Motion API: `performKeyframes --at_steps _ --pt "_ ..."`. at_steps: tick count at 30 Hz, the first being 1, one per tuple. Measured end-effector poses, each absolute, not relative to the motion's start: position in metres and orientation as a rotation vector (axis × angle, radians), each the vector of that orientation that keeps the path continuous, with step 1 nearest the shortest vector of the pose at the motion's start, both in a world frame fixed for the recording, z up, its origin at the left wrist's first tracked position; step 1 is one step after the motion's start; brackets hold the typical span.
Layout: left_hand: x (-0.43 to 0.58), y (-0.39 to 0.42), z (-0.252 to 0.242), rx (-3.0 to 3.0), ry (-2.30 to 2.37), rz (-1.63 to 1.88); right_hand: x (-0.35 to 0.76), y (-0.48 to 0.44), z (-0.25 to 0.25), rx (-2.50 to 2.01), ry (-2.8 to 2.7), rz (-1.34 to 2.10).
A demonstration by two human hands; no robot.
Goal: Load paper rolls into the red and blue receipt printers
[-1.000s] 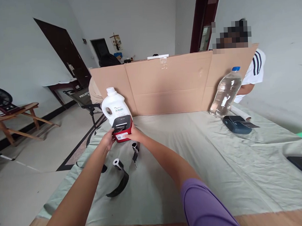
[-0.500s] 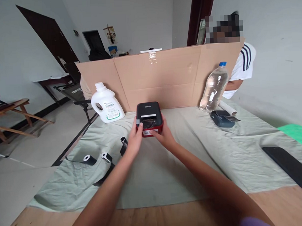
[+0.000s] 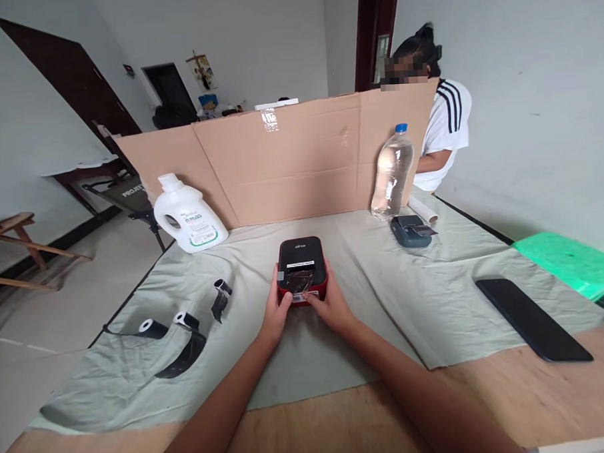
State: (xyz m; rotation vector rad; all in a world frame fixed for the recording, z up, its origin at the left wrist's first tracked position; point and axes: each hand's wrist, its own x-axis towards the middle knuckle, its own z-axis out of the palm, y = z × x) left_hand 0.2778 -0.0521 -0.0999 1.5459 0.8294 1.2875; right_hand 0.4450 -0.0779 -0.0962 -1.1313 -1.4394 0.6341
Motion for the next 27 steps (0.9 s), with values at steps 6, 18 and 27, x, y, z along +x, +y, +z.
performKeyframes --at_steps 6,18,27 --pt "0.279 -0.055 -0.100 1.556 0.818 1.289 0.448 -0.080 -0.096 -1.218 -1.416 0.674" --pt "0.276 -0.043 -0.104 1.524 0.856 1.428 0.448 -0.080 -0.095 -1.210 -1.386 0.603" --pt "0.284 -0.041 -0.099 1.406 0.946 1.432 0.452 -0.077 -0.091 -1.149 -1.372 0.668"
